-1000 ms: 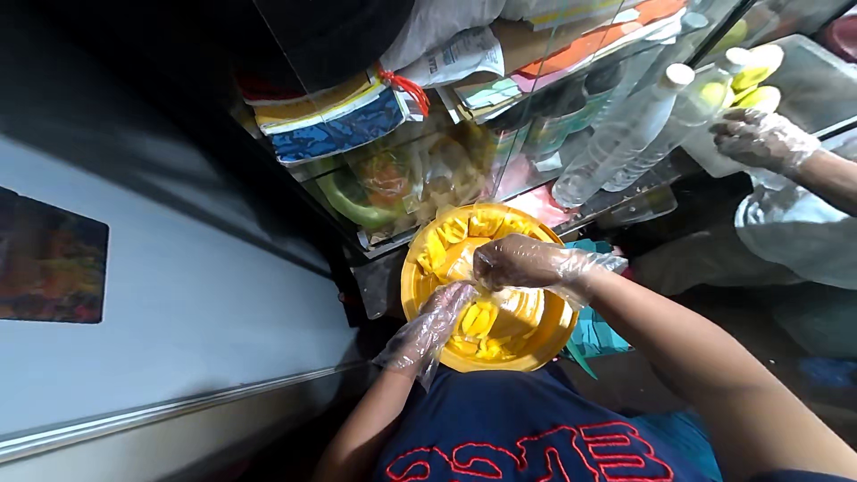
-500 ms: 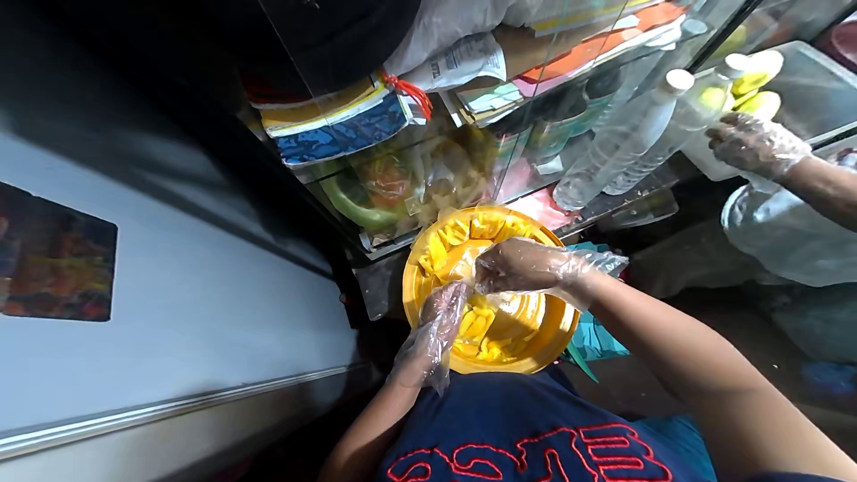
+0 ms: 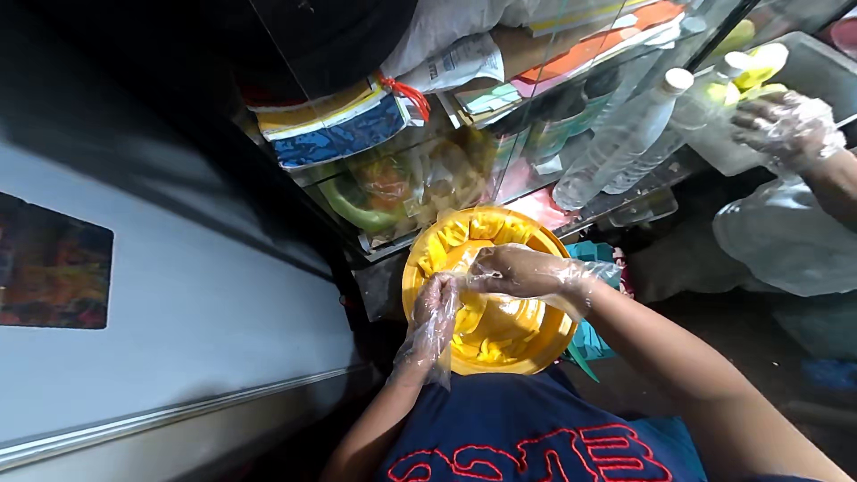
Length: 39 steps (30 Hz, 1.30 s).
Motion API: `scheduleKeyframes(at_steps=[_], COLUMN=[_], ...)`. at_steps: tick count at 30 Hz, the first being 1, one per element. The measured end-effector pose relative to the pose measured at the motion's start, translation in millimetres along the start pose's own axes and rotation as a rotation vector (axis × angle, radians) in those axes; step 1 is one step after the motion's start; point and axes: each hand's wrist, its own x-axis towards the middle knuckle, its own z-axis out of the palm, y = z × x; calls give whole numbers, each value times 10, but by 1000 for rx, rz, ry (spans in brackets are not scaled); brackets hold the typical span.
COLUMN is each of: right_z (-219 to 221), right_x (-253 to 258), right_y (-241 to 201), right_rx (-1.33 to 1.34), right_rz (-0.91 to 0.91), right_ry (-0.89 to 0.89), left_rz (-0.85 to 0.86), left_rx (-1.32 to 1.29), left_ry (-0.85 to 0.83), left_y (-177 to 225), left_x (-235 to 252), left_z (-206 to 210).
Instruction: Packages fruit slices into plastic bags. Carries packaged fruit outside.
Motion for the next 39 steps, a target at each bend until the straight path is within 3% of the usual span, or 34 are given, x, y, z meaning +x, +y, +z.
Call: scheduleKeyframes(at_steps=[6, 15, 19, 21, 26, 39], right_z=[225, 260, 204, 144, 27, 4], right_x=[-36, -24, -9, -8, -50, -72], right_y=[-66, -118, -79, -49, -27, 21], right_rx=[-244, -176, -148, -68, 167, -85], right_rz=[3, 34, -2, 2, -14, -123], right_ry=[66, 198, 196, 216, 248, 73], left_rz=[3, -31, -85, -85, -173, -138], left_rx=[-19, -35, -232, -363, -534, -366], left_ry=[8, -37, -57, -106, -384, -399], left_y=[-101, 60, -66, -180, 103, 80], left_x=[64, 59, 40, -28, -19, 53], left_z=[11, -91, -61, -87, -147, -109])
